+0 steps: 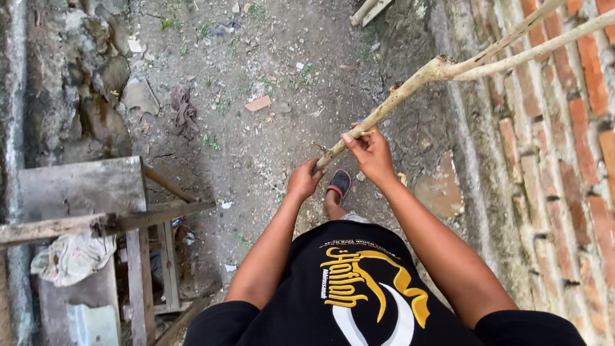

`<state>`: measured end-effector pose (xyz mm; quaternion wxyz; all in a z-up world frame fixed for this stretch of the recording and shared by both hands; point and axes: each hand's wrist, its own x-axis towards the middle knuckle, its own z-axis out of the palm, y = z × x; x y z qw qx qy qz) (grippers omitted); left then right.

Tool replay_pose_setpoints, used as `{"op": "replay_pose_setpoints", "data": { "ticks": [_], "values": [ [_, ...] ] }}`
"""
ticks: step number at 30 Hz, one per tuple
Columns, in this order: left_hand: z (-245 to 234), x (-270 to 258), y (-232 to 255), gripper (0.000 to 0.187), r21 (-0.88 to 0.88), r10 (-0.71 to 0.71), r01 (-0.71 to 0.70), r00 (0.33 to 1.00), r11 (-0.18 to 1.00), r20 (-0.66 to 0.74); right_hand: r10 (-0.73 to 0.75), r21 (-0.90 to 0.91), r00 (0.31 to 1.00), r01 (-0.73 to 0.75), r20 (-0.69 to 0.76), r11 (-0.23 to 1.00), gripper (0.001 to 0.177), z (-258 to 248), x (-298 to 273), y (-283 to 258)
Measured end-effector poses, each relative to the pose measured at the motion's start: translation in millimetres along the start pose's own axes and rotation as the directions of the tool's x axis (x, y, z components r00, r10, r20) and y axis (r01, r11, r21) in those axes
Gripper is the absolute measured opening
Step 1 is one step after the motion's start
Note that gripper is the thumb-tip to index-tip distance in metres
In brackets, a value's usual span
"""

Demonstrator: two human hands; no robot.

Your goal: Picking up and organizing wooden sticks against a wall.

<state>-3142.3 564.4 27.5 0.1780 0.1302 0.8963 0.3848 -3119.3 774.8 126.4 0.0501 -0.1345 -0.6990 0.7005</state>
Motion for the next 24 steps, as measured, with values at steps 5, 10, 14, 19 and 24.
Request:
{"op": "replay_pose_setpoints", "data": {
  "ticks": [5, 10, 14, 19, 24],
  "values": [
    [-16, 91, 18, 0.043, 0.019, -0.025, 0.024, 1.0, 1.0, 0.005, -0.049, -0.019, 0.998, 0.05, 0.045, 0.999, 0.04, -11, 92, -22],
    [-34, 163, 43, 0.044, 0.034, -0.099, 0.098, 0.995, 0.995, 0.03, -0.073, 0.016, 0.996, 0.072, 0.059, 0.997, 0.039, -19, 168, -34],
    [-43, 221, 46, 0.042, 0.049, -0.016, 0.018, 0.999, 0.999, -0.027, -0.053, -0.003, 0.997, 0.053, 0.061, 0.999, 0.039, -21, 222, -49],
    [-52, 283, 48, 0.044, 0.067, -0.019, 0.021, 0.999, 0.998, -0.035, -0.025, 0.004, 0.998, 0.025, 0.058, 1.0, 0.041, -23, 281, -53],
    [-70, 349, 43, 0.043, -0.015, 0.051, -0.053, 0.996, 0.998, -0.073, -0.024, -0.005, 0.999, 0.025, 0.024, 1.0, 0.04, -15, 343, -69]
  ]
}}
